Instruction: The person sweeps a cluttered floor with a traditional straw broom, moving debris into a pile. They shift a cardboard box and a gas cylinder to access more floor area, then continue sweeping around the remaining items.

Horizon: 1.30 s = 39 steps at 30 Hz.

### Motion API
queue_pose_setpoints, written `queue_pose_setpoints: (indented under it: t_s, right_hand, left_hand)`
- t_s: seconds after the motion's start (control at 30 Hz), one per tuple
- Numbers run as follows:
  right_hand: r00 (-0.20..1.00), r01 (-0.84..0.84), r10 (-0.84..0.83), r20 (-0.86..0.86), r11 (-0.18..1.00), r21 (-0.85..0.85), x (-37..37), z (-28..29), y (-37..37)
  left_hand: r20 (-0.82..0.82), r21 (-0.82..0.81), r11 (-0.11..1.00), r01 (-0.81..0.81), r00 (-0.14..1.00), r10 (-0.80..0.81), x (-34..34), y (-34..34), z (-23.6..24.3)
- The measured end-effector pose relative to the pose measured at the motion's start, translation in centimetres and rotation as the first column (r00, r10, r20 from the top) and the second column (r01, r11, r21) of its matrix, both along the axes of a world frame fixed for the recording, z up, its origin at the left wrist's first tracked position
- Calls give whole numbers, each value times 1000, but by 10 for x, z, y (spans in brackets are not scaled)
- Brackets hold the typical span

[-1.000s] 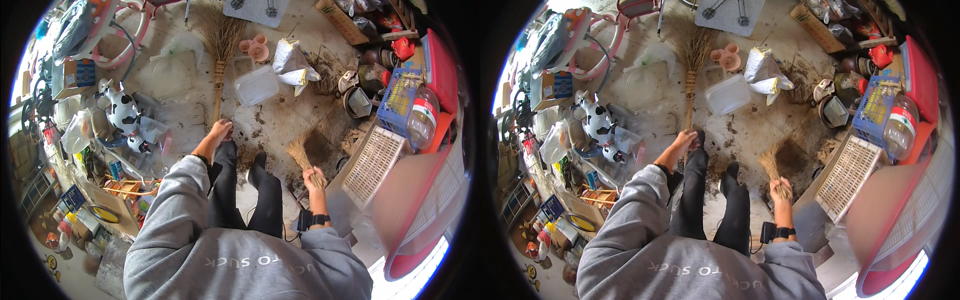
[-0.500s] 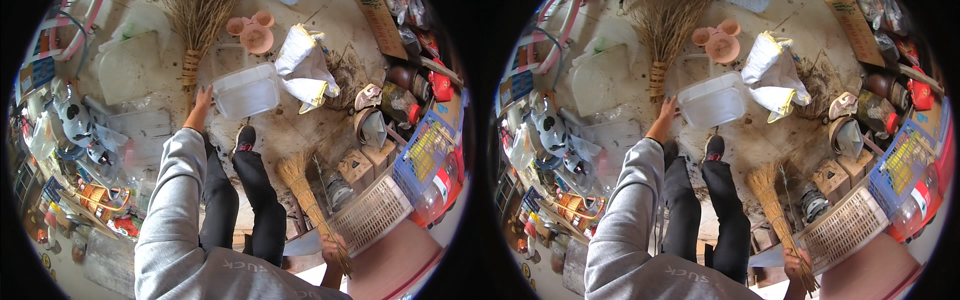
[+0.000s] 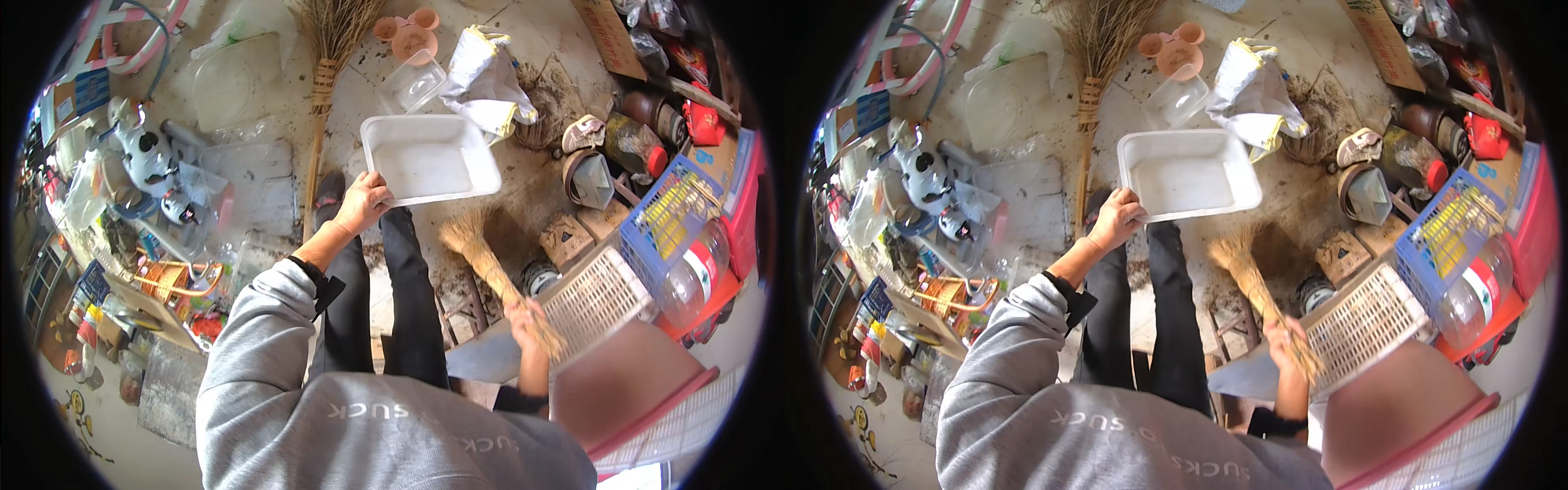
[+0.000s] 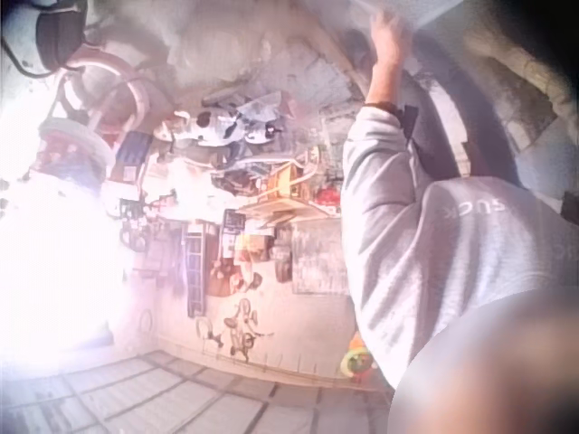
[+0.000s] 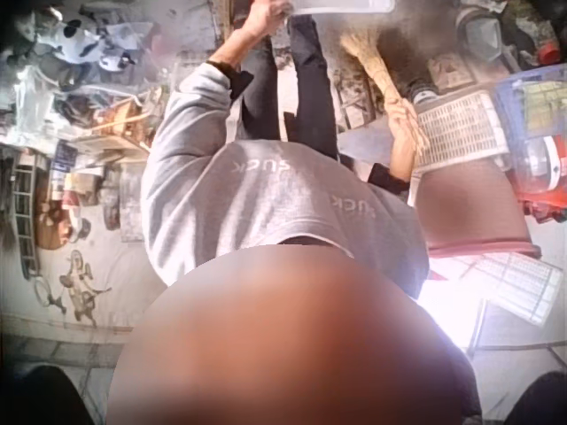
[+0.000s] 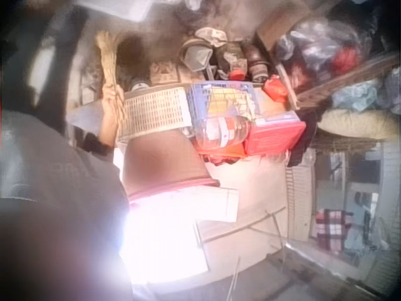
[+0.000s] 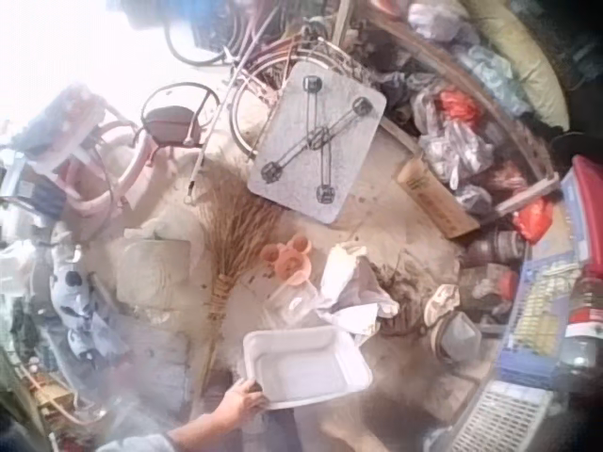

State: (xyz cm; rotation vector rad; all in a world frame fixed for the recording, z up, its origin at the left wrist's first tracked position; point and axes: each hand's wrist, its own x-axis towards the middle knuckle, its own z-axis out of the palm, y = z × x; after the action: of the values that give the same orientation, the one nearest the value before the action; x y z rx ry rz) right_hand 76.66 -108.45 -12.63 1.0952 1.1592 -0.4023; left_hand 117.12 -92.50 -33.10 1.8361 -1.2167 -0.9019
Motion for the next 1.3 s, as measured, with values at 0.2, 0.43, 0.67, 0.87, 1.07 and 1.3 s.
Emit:
queue_pose_setpoints:
  t_s: [0.2,0.43,0.67,0.87,1.07,1.3]
  right_hand:
    - [994,-41,45,98,998,-41,1,-17,2]
    - [989,-65,61,136,997,30,-14,-44,8]
    - [988,-57,46,-150,996,-71,-55,-78,21]
    - [931,-292,203,-304,913,-286,36,-92,13]
    - [875,-481,467,-124,813,-329,202,-36,12]
    - [815,-547,575,70,804,-231,327,47,31]
  left_hand:
    - [-99,14,1000,16,995,-15,2,46,157]
    - [42,45,981,-186,982,185,-9,88,245]
    - [-572,341,902,-264,703,422,16,68,300]
    - [-638,517,856,-11,661,394,46,67,349]
    - [-150,345,923,173,980,-127,87,73,332]
    - [-466,286,945,160,885,-8,179,109,352]
